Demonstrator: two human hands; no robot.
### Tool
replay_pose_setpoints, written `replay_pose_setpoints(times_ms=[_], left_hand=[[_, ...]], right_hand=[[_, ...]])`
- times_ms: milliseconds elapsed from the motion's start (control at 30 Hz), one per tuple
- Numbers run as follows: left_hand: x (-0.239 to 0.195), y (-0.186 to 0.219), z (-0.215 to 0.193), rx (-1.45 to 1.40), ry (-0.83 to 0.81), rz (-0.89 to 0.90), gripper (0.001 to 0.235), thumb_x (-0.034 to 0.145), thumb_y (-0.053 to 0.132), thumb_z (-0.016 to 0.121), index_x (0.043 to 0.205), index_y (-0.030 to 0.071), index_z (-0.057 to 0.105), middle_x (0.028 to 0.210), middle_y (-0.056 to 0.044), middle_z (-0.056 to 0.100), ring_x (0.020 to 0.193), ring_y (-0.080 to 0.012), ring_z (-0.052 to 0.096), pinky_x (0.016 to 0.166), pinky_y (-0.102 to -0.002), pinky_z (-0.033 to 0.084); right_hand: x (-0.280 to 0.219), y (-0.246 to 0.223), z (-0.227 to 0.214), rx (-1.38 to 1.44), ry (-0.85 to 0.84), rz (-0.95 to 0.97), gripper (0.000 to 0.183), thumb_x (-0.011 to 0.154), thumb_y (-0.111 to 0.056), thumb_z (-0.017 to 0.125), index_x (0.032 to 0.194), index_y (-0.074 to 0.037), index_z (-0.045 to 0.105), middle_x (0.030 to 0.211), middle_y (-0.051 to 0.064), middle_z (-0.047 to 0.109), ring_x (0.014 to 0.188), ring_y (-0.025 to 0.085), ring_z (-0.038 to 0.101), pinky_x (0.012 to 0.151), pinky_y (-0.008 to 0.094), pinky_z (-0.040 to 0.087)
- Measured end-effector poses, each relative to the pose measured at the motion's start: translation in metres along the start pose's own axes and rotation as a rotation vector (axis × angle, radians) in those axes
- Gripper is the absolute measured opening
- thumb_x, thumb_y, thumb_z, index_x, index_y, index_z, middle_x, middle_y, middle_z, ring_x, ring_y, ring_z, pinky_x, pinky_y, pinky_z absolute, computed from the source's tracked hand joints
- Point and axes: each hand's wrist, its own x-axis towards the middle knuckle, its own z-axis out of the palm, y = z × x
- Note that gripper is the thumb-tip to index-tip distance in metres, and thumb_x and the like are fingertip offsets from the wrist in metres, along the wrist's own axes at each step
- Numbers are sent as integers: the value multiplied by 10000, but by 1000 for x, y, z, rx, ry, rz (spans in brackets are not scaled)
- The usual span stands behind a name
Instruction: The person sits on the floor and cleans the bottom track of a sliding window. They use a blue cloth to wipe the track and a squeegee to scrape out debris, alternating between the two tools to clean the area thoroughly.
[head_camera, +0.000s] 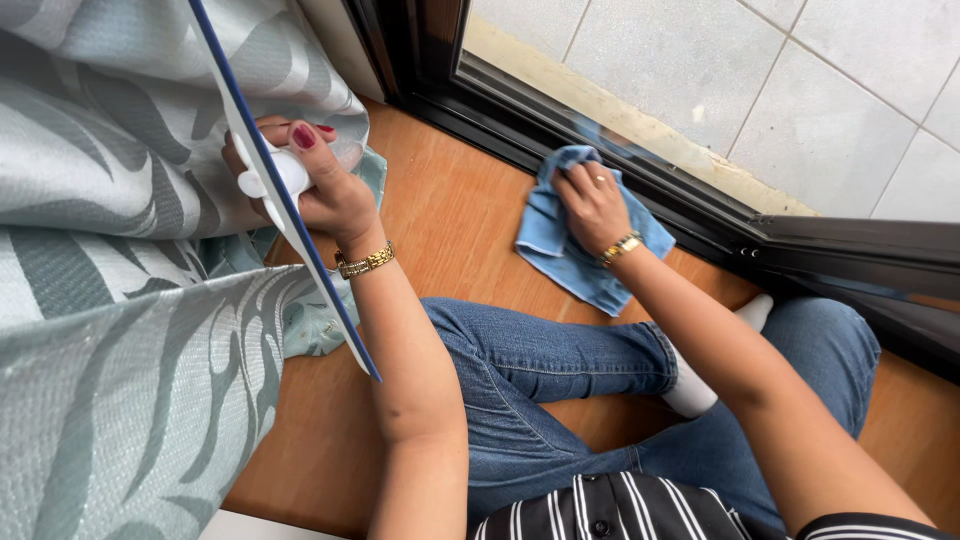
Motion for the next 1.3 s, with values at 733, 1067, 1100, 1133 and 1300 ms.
replay_pose_setpoints(times_ms=[733,1067,1100,1133,1300], left_hand=[[0,21,6,67,29,-326,329,1060,299,629,1074,7,479,795,-108,556,739,-228,544,780,-374,501],[-2,13,8,65,-83,-115,278,1110,217,612,937,32,497,736,-31,519,690,-159,539,745,-336,494],[-2,13,7,53,-90,-118,278,1110,217,612,937,32,497,736,-31,519,690,-159,539,745,-336,494],[-3,13,7,59,-96,-114,295,1106,218,615,914,26,499,722,-40,528,694,-165,530,764,-338,493],[-7,9,3,44,-111,-129,338,1102,208,624,848,19,502,686,-54,516,704,-183,530,799,-346,491]], right_hand=[[219,-103,67,380,88,297,256,900,0,600,1153,17,641,1107,223,588,946,433,565,835,511,492],[177,-66,57,-89,87,129,250,1049,-96,513,1252,-81,657,1178,108,627,1188,297,633,972,373,516],[157,-59,55,-97,86,140,250,1049,-96,513,1252,-81,657,1178,108,627,1188,297,633,972,373,516],[136,-52,52,-123,66,142,272,1055,-104,495,1272,-88,658,1181,107,633,1186,297,644,983,375,516],[12,-8,8,-122,25,174,319,1062,-79,470,1285,-61,698,1153,150,660,1138,340,689,992,411,535]])
